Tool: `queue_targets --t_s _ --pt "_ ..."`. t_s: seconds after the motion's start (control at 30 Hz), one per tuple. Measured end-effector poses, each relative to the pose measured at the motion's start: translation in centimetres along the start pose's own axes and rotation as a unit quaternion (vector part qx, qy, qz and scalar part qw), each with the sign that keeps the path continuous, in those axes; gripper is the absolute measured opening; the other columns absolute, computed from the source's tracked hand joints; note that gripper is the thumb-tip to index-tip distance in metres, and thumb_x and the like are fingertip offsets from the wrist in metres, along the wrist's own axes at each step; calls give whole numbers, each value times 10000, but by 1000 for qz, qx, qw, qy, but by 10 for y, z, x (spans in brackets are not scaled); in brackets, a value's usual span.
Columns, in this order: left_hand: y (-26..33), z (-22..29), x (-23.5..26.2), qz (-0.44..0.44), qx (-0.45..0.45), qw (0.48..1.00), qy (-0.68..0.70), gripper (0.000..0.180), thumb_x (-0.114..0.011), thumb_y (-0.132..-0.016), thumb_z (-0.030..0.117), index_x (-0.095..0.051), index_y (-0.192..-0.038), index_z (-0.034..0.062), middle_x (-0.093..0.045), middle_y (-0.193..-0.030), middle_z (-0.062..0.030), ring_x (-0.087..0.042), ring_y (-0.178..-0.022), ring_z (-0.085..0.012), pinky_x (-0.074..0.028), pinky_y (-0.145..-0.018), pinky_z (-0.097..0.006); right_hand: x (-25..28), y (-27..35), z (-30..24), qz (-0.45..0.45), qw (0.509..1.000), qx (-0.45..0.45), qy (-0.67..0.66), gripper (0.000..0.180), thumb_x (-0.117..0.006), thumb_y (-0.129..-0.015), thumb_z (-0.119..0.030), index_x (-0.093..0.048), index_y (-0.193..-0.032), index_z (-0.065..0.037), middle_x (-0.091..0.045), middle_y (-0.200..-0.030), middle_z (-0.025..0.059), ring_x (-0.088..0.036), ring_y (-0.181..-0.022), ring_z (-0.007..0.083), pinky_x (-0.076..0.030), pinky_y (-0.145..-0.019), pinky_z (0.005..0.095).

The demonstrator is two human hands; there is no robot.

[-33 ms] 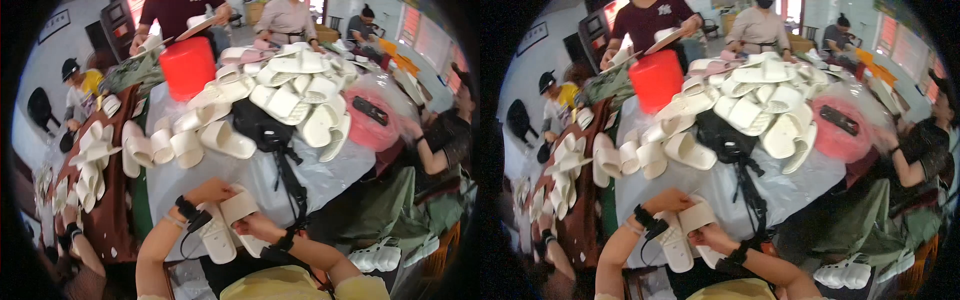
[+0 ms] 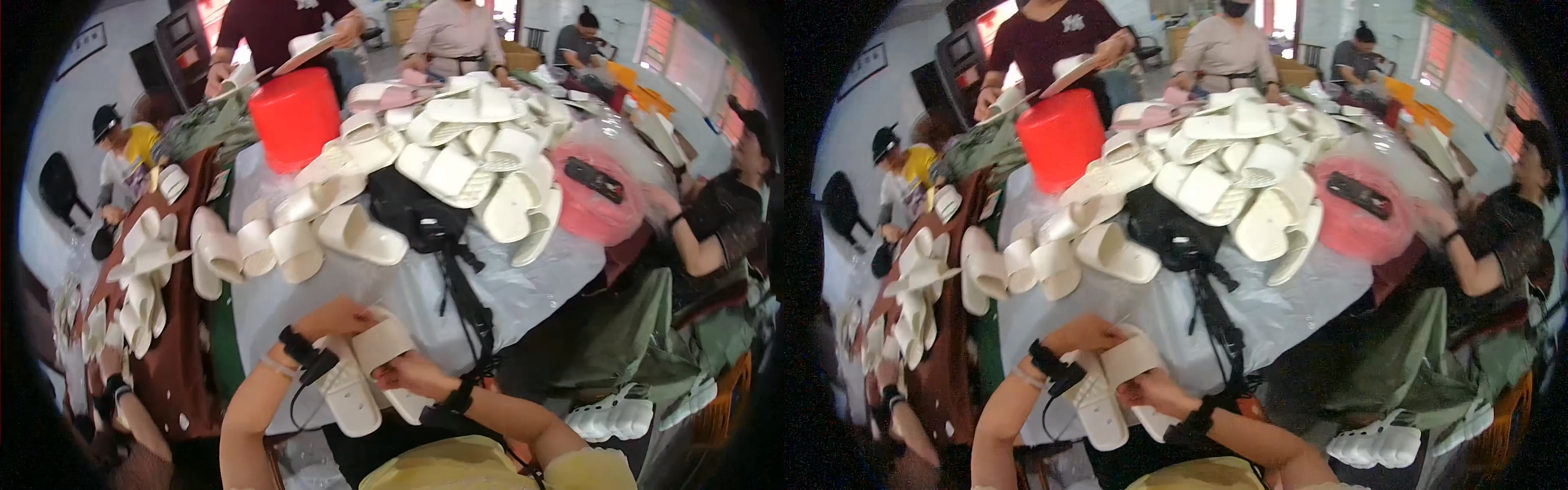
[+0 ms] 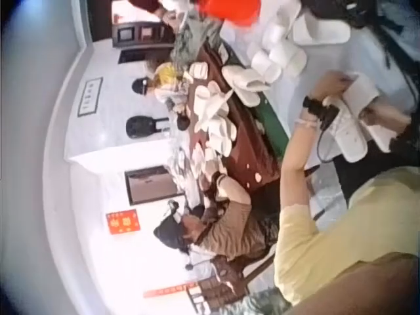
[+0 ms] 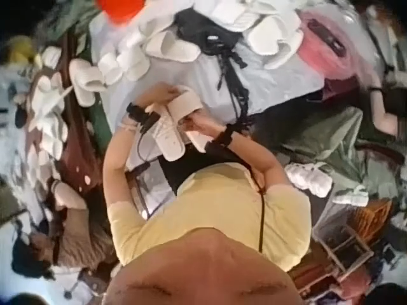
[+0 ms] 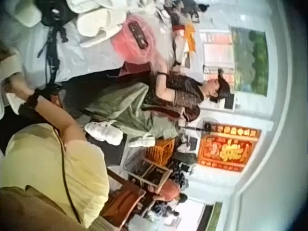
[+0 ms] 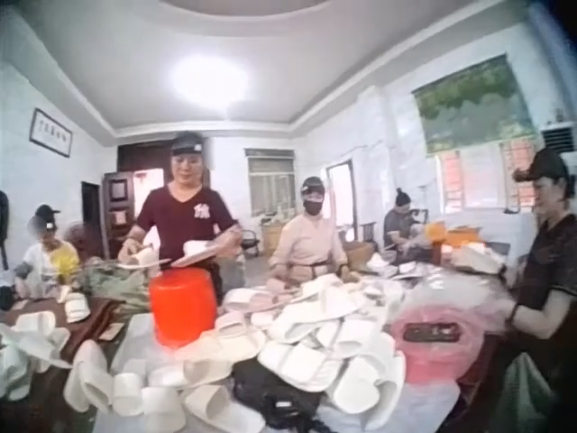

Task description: Attaching tags to white slippers and packing them into a black bag at a manufacturing table.

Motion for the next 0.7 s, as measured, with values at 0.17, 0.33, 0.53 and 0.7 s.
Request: queue_targets --t_s 0.17,0.33,0.53,0.7 --pt "7 7 -10 -107 -37 989 97 276 -576 -814 200 -628 -1071 112 -672 -868 -5 -568 -693 -130 -456 -663 -286 -8 -3 0 -48 999 14 -15 134 -427 -910 -114 -511 -990 -46 -553 -746 21 -619 -742 174 -529 -695 324" --pt "11 1 -24 -200 1 977 69 279 -604 -799 192 -639 -1056 91 -661 -838 19 -525 -685 -79 -442 -666 -244 -11 -11 18 -76 995 -51 -39 81 -432 -908 -104 -500 -871 -81 -449 -677 -15 -504 -634 113 -479 -681 310" --pt "11 -20 -34 -170 7 980 100 277 -640 -777 183 -652 -1032 77 -658 -802 17 -519 -696 -55 -445 -672 -236 -21 -14 28 -153 982 -100 -49 130 -435 -928 -172 -487 -839 -92 -409 -638 -30 -445 -584 92 -450 -587 283" --pt "17 -29 -43 -157 81 954 240 243 -626 -795 183 -656 -1002 58 -657 -802 -11 -533 -708 -67 -460 -682 -249 -21 -16 30 -184 977 -97 -43 158 -428 -934 -191 -522 -905 -67 -506 -697 14 -549 -662 125 -485 -603 290"
Point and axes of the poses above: each hand's wrist, its own y-axis away from the middle knuckle, its own x-axis out of the back of the hand, z = x × y, the point moved 8 cm from there along -y, towards the middle knuckle
